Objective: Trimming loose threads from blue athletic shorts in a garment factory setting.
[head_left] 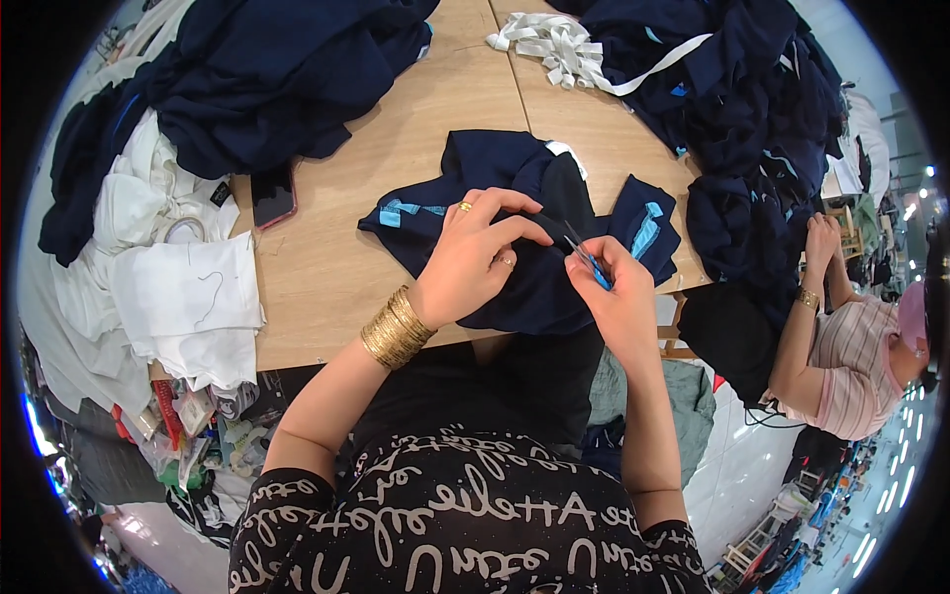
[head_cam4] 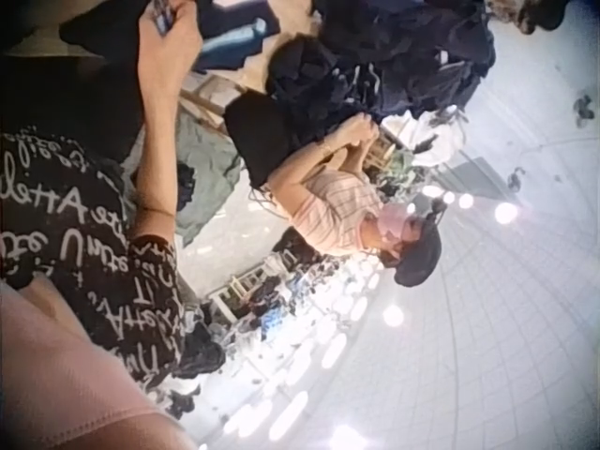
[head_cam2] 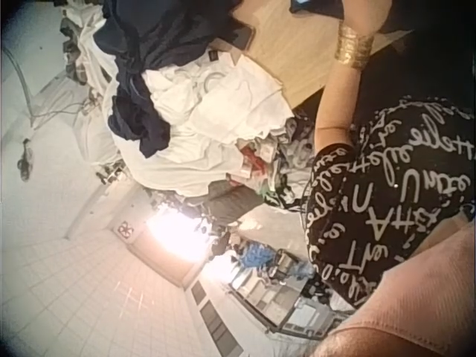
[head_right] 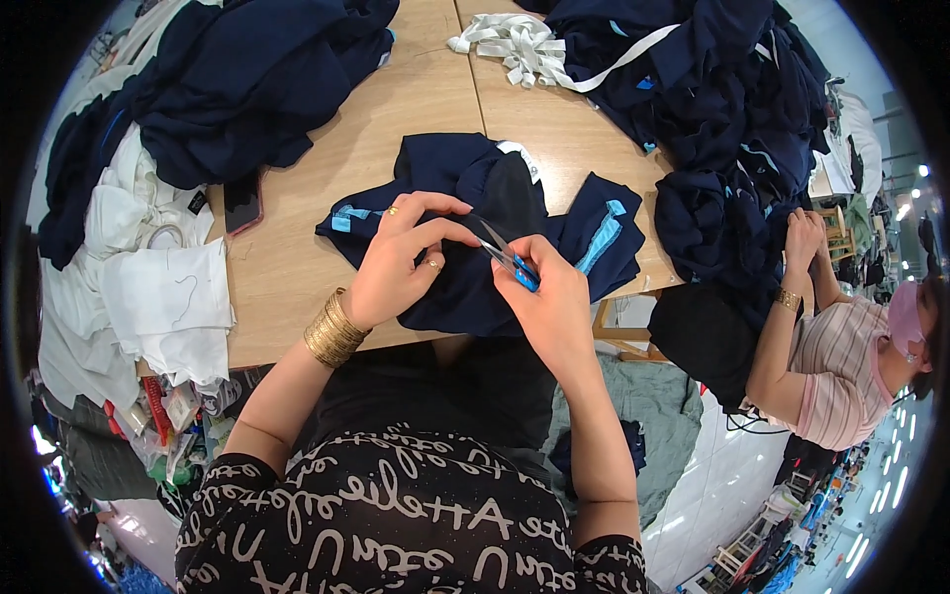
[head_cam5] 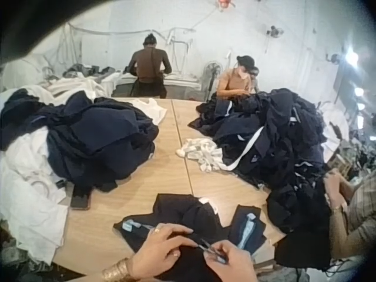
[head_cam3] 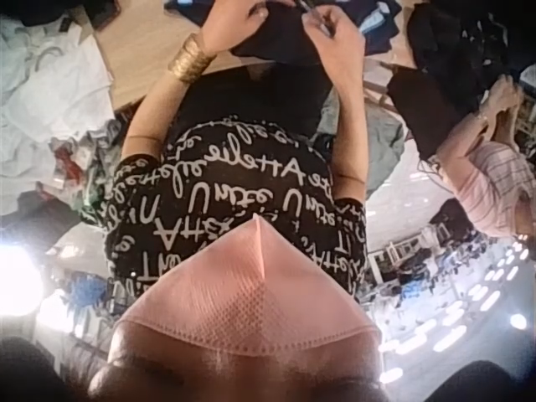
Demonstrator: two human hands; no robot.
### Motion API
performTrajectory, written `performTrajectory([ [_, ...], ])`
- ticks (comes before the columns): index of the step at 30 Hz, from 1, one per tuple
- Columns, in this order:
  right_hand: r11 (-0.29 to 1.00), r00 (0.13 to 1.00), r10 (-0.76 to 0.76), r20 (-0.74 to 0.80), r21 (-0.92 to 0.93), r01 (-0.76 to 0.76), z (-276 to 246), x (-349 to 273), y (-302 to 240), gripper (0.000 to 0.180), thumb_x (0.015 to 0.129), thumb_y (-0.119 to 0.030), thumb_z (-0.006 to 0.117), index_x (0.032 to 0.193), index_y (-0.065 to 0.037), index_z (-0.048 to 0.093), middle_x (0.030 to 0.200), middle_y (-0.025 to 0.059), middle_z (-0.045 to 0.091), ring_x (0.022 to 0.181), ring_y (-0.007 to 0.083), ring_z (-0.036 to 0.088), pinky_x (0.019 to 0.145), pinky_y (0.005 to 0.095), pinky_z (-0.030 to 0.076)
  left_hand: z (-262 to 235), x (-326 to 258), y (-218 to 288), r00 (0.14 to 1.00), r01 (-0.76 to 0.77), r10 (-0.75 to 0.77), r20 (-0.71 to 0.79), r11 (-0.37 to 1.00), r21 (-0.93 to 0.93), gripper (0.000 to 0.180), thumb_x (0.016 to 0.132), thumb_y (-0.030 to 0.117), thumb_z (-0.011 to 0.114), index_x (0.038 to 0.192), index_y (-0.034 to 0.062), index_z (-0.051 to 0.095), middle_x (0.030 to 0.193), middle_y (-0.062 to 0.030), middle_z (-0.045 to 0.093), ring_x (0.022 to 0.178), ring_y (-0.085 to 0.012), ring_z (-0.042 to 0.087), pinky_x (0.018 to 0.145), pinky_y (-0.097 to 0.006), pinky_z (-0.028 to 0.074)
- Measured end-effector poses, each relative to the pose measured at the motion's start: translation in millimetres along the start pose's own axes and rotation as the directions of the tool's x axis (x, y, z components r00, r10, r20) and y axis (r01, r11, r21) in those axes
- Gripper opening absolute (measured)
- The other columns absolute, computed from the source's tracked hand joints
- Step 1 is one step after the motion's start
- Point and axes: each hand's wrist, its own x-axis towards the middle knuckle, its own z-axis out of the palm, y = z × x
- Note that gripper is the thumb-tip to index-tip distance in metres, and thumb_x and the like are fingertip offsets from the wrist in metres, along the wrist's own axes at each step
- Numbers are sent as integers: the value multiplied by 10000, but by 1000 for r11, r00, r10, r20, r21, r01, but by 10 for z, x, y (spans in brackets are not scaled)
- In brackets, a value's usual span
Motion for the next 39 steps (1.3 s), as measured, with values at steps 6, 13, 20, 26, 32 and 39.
performTrajectory([
  [6, 999, 1000, -21, 18, -26, 22, 8, 29, -81, 196, 794, -163, 647, 868, -2, 565, 672, 74, 569, 599, 115, 504, 576, 260, 415, 43, 43, 44, 993, -110, 105, -58, 990, -91, 142, 741, 70, 670, 870, 131, 674, 1113, -1, 549, 1021, -215, 481, 874, -333, 349],
  [13, 995, 997, -79, -5, -65, 79, -3, 37, -73, 230, 790, -188, 666, 912, -28, 553, 740, 81, 605, 625, 195, 566, 592, 286, 443, 55, 69, 52, 997, -61, 55, -48, 989, -131, 102, 750, 127, 707, 846, 108, 676, 1039, 17, 599, 993, -191, 507, 877, -311, 369],
  [20, 865, 957, -286, 52, -416, 282, -316, -31, -127, 302, 787, -334, 688, 905, -84, 568, 737, 37, 600, 629, 186, 558, 640, 320, 353, -31, 101, -17, 974, 229, -196, 118, 829, -511, 142, 794, 126, 685, 894, 26, 669, 947, -58, 651, 909, -169, 604, 849, -287, 445],
  [26, 640, 893, -426, 146, -649, 411, -314, -49, -128, 236, 794, -328, 662, 853, -109, 597, 638, -1, 543, 584, 182, 506, 629, 336, 292, -21, 103, -16, 971, 241, -203, 130, 812, -532, 148, 799, 132, 684, 895, 20, 673, 963, -57, 653, 913, -155, 608, 859, -282, 445],
  [32, 610, 870, -470, 152, -656, 445, -250, -24, -114, 222, 798, -317, 659, 849, -114, 586, 636, -1, 532, 595, 178, 509, 639, 343, 300, -32, 104, 1, 968, 250, -210, 135, 815, -523, 144, 797, 132, 686, 888, 21, 674, 966, -58, 654, 917, -154, 610, 863, -284, 445],
  [39, 606, 876, -447, 179, -660, 444, -230, -1, -123, 228, 802, -316, 653, 825, -108, 562, 635, 5, 532, 595, 182, 520, 642, 346, 303, -45, 98, 1, 971, 239, -199, 132, 826, -511, 135, 795, 124, 686, 885, 23, 676, 965, -58, 654, 911, -153, 607, 854, -281, 446],
])
